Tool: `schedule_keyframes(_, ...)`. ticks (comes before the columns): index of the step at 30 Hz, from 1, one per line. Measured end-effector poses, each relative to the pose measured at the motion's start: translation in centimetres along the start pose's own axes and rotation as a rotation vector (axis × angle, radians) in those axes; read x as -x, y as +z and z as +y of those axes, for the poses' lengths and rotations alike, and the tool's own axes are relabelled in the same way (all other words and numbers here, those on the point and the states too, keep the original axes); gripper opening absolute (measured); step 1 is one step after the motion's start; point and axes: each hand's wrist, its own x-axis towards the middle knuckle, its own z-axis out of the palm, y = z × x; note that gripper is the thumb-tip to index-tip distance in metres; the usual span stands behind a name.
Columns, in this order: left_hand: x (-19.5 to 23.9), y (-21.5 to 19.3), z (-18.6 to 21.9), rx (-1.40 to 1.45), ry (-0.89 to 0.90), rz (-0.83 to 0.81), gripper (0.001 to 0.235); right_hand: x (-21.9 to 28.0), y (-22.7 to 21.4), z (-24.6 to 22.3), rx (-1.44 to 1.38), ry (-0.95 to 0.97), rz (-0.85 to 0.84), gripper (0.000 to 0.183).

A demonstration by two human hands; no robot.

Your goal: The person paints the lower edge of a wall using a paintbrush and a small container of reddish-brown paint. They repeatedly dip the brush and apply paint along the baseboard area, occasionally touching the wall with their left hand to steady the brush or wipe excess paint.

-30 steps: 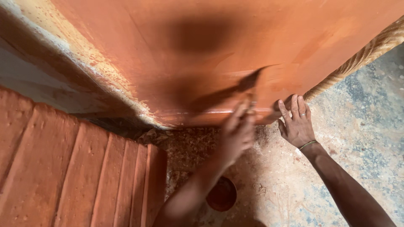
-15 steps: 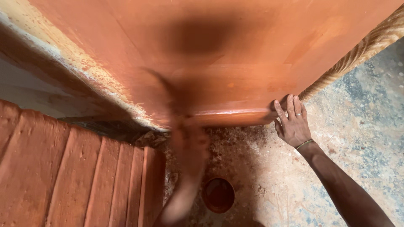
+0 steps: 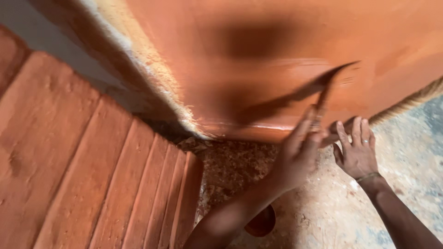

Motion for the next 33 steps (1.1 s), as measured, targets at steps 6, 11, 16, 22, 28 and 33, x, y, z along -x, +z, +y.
schedule_keyframes(6, 4.9, -7.8, 1.3, 0.758, 0.197, 0.496, 0.058, -0.1, -1.0, 0.3, -0.012, 0.003, -0.018, 0.077)
schedule_keyframes(11, 5.5, -13.5, 1.2, 0.325, 0.459, 0.85, 0.06, -0.6, -0.2, 0.5, -0.013, 0.033, -0.078, 0.078)
schedule_keyframes(16, 4.7, -13.1, -1.5, -1.044, 0.401, 0.768, 0.064, -0.1, -0.1, 0.6, -0.024, 0.026, -0.071, 0.079)
schedule_keyframes(22, 7.7, -14.0, -6.4, -0.892, -0.576, 0.395, 0.067, -0.7, -0.5, 0.5, -0.022, 0.029, -0.091, 0.078)
schedule_keyframes(28, 11.7, -16.1, -9.7, -1.087, -0.156, 0.527, 0.066, 0.1, -0.6, -0.4, 0.015, 0.058, -0.118, 0.082)
schedule_keyframes(33, 10.5, -15.9, -5.5, -0.672, 0.063, 0.726, 0.066, -0.6, -1.2, -0.8, 0.008, 0.049, -0.115, 0.083)
